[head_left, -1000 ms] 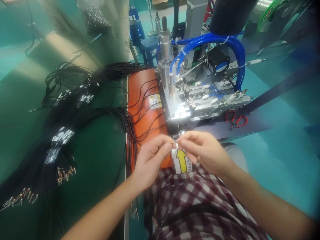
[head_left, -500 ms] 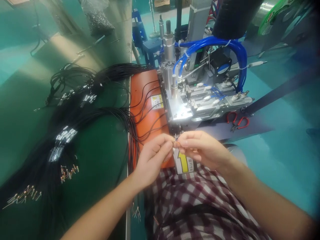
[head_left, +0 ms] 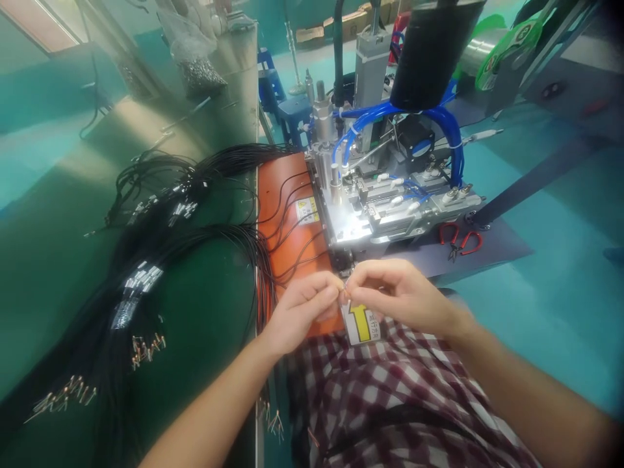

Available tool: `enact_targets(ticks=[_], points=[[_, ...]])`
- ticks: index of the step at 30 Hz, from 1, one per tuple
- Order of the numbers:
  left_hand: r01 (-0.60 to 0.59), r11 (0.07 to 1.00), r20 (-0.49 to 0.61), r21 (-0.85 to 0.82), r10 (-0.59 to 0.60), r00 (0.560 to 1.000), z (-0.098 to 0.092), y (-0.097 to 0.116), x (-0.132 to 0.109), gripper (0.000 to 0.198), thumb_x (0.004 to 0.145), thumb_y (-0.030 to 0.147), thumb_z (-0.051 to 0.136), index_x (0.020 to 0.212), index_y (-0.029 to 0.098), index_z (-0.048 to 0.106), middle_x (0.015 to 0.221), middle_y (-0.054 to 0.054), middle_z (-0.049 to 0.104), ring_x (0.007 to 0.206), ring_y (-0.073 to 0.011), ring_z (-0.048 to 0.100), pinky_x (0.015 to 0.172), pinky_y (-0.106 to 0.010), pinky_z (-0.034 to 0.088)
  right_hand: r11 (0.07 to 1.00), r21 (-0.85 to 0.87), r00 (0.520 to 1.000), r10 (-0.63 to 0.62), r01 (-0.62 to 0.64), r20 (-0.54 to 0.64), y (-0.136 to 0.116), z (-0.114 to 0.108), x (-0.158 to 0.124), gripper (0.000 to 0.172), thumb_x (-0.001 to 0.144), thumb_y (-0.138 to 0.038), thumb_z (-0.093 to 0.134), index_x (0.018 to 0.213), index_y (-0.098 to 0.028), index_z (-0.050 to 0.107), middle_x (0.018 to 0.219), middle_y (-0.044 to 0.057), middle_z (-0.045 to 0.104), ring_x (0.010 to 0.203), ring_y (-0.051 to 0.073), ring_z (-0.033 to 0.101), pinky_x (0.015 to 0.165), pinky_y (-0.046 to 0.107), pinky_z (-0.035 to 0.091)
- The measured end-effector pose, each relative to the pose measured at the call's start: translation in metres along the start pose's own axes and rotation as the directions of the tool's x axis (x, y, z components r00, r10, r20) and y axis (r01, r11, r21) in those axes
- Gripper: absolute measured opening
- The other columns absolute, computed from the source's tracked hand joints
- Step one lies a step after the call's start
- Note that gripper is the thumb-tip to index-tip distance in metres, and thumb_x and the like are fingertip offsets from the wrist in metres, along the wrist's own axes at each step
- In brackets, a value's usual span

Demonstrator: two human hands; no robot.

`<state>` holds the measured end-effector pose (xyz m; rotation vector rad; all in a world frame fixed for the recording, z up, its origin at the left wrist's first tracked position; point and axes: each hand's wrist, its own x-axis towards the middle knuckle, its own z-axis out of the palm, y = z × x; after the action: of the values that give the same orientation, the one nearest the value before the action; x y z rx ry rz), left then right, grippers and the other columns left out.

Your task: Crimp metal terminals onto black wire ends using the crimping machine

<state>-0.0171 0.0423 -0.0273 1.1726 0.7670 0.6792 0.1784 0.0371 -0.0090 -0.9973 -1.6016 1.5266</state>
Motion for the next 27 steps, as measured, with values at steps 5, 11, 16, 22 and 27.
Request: enact_targets(ticks=[5,11,16,22,27], points=[[0.021,1.0,0.063,-0.009,-0.02,0.998,-0.004,0.0,0.001,0.031,0.088,0.042,0.057,0.077,0.013,0.058,0.055,0.006,0.034,0.049,-0.0063,0.025,0.047,-0.023,0.016,0.943,-0.263,0.978,-0.18,0.202,0.106,-0.007,-0.01,0.0,0.014,0.089,-0.018,0.055,0.085,-0.015,0.067,0.063,-0.003,0.056,0.051,0.007,0.045,0.049,0.02,0.036],[0.03,0.999,0.087,-0.034,-0.027,0.996,-0.006,0.001,0.002,0.032,0.087,0.043,0.057,0.076,0.014,0.056,0.053,0.007,0.034,0.047,-0.0057,0.022,0.047,-0.023,0.014,0.965,0.247,0.983,0.045,-0.089,0.179,0.01,-0.001,0.006,0.023,0.09,-0.034,0.056,0.078,-0.015,0.058,0.06,-0.005,0.055,0.039,0.005,0.042,0.04,0.019,0.034],[0.049,0.997,0.091,-0.061,-0.044,0.995,-0.008,0.001,0.003,0.034,0.085,0.046,0.058,0.076,0.014,0.056,0.051,0.008,0.032,0.044,-0.0054,0.019,0.046,-0.022,0.013,0.998,0.009,0.996,-0.066,0.065,0.063,0.007,0.001,0.002,0.023,0.093,-0.033,0.053,0.082,-0.015,0.063,0.064,-0.003,0.055,0.045,0.006,0.044,0.045,0.02,0.038],[0.072,0.993,0.103,-0.097,-0.062,0.993,-0.01,0.001,0.004,0.032,0.084,0.044,0.059,0.076,0.014,0.055,0.05,0.007,0.034,0.043,-0.005,0.02,0.044,-0.022,0.013,0.995,0.092,0.998,0.021,-0.026,0.051,0.005,0.004,0.003,0.021,0.089,-0.032,0.058,0.079,-0.015,0.066,0.062,-0.002,0.057,0.045,0.006,0.045,0.044,0.02,0.037],[0.075,0.991,0.113,-0.107,-0.063,0.992,-0.012,-0.003,0.004,0.03,0.085,0.041,0.059,0.075,0.013,0.056,0.051,0.007,0.035,0.044,-0.0049,0.021,0.045,-0.021,0.013,0.844,0.484,0.973,0.208,-0.232,0.104,0.018,0.014,0.004,0.024,0.081,-0.033,0.065,0.068,-0.014,0.059,0.058,-0.004,0.055,0.035,0.002,0.033,0.035,0.018,0.024]])
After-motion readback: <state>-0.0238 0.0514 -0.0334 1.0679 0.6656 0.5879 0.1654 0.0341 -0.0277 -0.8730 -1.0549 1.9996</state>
